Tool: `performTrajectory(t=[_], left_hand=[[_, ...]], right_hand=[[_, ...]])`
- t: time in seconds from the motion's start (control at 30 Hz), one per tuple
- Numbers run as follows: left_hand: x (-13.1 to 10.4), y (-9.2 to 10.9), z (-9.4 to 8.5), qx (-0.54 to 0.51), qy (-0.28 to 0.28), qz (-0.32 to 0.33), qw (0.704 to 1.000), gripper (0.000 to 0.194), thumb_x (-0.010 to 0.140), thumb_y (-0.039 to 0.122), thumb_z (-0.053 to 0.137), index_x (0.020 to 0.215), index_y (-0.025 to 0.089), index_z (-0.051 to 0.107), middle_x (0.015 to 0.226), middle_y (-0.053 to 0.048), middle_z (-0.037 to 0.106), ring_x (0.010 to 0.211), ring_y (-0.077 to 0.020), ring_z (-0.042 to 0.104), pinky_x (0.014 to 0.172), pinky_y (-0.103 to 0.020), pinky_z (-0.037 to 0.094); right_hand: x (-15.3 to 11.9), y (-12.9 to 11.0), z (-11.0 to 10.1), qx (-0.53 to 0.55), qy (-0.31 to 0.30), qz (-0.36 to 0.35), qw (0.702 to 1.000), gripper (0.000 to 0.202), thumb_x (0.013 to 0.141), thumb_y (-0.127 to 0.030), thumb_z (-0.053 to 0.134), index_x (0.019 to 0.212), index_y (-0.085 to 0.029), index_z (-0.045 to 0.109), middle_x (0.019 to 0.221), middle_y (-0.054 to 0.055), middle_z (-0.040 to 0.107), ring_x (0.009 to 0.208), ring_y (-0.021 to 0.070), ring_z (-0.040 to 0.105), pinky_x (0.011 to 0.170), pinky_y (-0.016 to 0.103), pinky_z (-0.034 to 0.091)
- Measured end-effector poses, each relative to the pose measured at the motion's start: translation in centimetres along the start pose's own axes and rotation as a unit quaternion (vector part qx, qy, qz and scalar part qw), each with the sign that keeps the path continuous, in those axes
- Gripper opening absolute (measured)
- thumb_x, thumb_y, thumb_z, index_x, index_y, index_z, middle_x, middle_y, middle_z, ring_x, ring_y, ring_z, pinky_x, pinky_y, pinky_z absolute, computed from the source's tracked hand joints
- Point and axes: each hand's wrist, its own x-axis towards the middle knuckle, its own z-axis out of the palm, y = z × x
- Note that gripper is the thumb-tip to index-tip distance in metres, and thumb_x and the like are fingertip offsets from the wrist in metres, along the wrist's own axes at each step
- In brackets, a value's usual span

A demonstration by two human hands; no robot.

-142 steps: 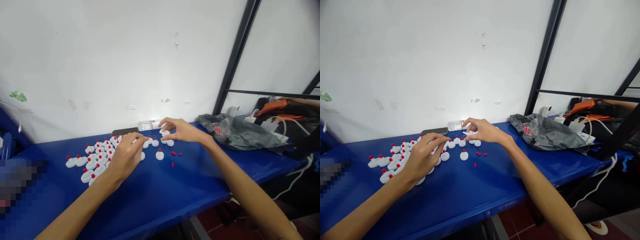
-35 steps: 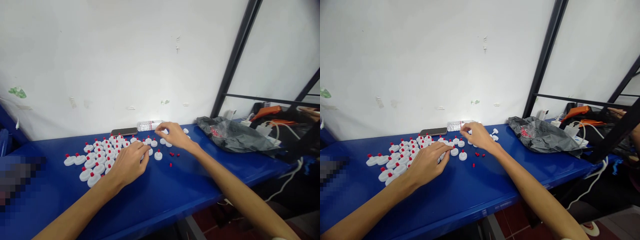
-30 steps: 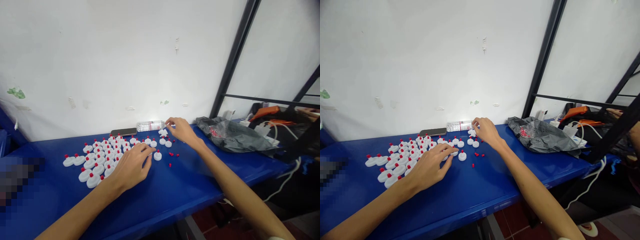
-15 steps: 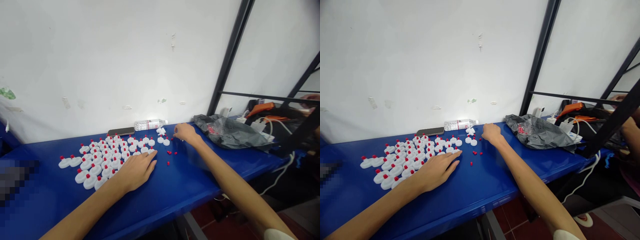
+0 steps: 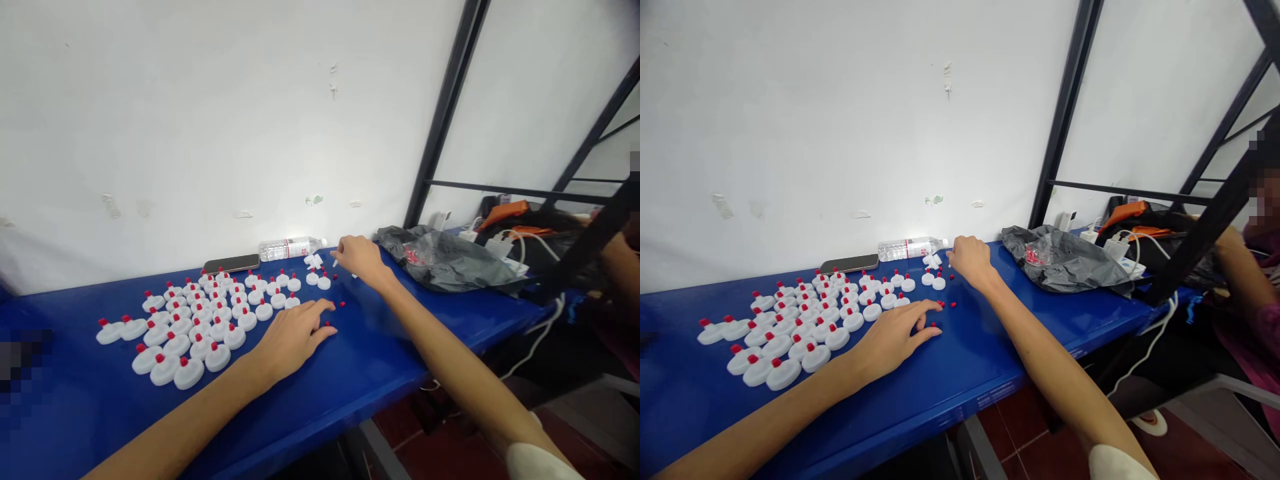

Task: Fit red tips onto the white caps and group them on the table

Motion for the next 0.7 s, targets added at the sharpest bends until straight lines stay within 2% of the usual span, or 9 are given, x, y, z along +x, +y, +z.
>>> performTrajectory(t=[0.07,0.13,0.23,0.3,0.37,0.47,0.53,0.6,0.7], left_hand=[[0.4,-0.1,0.5,-0.025,0.014,-0.016,0.999,0.015,0.098,0.033,0.062,0.105,0.025,0.072,0.090,0.000,0.070,0.081,-0.0186,0.068,0.071,-0.030,0.048],[0.4,-0.3,0.7,-0.055,0.034,-0.015,0.998,0.016,0.097,0.034,0.063,0.090,0.023,0.072,0.090,0.000,0.071,0.080,-0.0180,0.067,0.071,-0.030,0.048],[0.3,-0.5,0.0,-0.125,0.056,-0.030,0.990,0.021,0.097,0.040,0.061,0.090,0.023,0.072,0.082,0.000,0.072,0.064,-0.0155,0.064,0.062,-0.028,0.049],[0.7,-0.7,-1.3,-0.172,0.075,-0.051,0.981,0.025,0.098,0.042,0.057,0.093,0.022,0.071,0.074,0.001,0.072,0.052,-0.0132,0.060,0.055,-0.027,0.048],[1.2,-1.0,-3.1,-0.195,0.122,-0.061,0.971,0.024,0.097,0.041,0.056,0.093,0.021,0.070,0.074,0.000,0.072,0.046,-0.0121,0.060,0.050,-0.025,0.048],[1.9,-1.8,-6.0,-0.172,0.218,-0.071,0.958,0.021,0.094,0.038,0.061,0.091,0.020,0.071,0.081,-0.001,0.075,0.049,-0.0129,0.065,0.049,-0.024,0.048],[2.0,-2.6,-7.2,-0.175,0.254,-0.093,0.947,0.021,0.092,0.039,0.064,0.093,0.019,0.072,0.086,-0.003,0.077,0.052,-0.0145,0.068,0.046,-0.024,0.047],[1.8,-3.2,-7.6,-0.189,0.268,-0.110,0.938,0.024,0.090,0.041,0.066,0.097,0.019,0.073,0.086,-0.004,0.078,0.055,-0.0170,0.071,0.044,-0.024,0.046],[1.3,-3.8,-7.1,-0.211,0.254,-0.126,0.935,0.030,0.089,0.043,0.068,0.105,0.018,0.075,0.071,-0.003,0.077,0.057,-0.0205,0.072,0.044,-0.024,0.046]], right_hand=[[-0.1,-0.3,-0.1,0.014,0.023,0.001,1.000,0.028,0.098,-0.036,0.055,0.102,-0.017,0.074,0.105,0.019,0.076,0.101,0.0332,0.071,0.080,0.038,0.049],[-0.2,-0.6,-0.2,0.035,0.041,0.000,0.999,0.030,0.099,-0.037,0.052,0.101,-0.016,0.073,0.103,0.019,0.075,0.099,0.0327,0.071,0.079,0.037,0.048],[-0.4,-1.2,-0.8,0.077,0.055,-0.018,0.995,0.031,0.099,-0.043,0.052,0.095,-0.019,0.072,0.094,0.014,0.077,0.093,0.0286,0.071,0.075,0.034,0.047],[-0.7,-1.7,-1.4,0.135,0.054,-0.055,0.988,0.031,0.100,-0.047,0.052,0.093,-0.022,0.069,0.087,0.008,0.077,0.085,0.0233,0.071,0.072,0.030,0.046],[-1.3,-2.3,-1.9,0.248,0.051,-0.105,0.962,0.030,0.099,-0.050,0.054,0.097,-0.023,0.066,0.084,0.003,0.076,0.077,0.0187,0.070,0.068,0.027,0.046],[-2.4,-3.4,-2.0,0.430,0.036,-0.171,0.886,0.029,0.096,-0.048,0.060,0.111,-0.023,0.062,0.090,0.002,0.077,0.071,0.0156,0.068,0.065,0.026,0.047],[-2.9,-4.2,-1.7,0.487,0.014,-0.199,0.850,0.033,0.096,-0.046,0.062,0.120,-0.024,0.061,0.099,0.003,0.077,0.074,0.0154,0.069,0.066,0.027,0.050],[-3.3,-4.8,-1.3,0.518,-0.008,-0.218,0.827,0.038,0.095,-0.044,0.063,0.127,-0.023,0.062,0.109,0.007,0.075,0.084,0.0167,0.071,0.072,0.028,0.053],[-3.5,-5.4,-0.7,0.526,-0.019,-0.224,0.821,0.040,0.096,-0.044,0.063,0.129,-0.023,0.065,0.116,0.010,0.074,0.096,0.0198,0.072,0.081,0.032,0.056]])
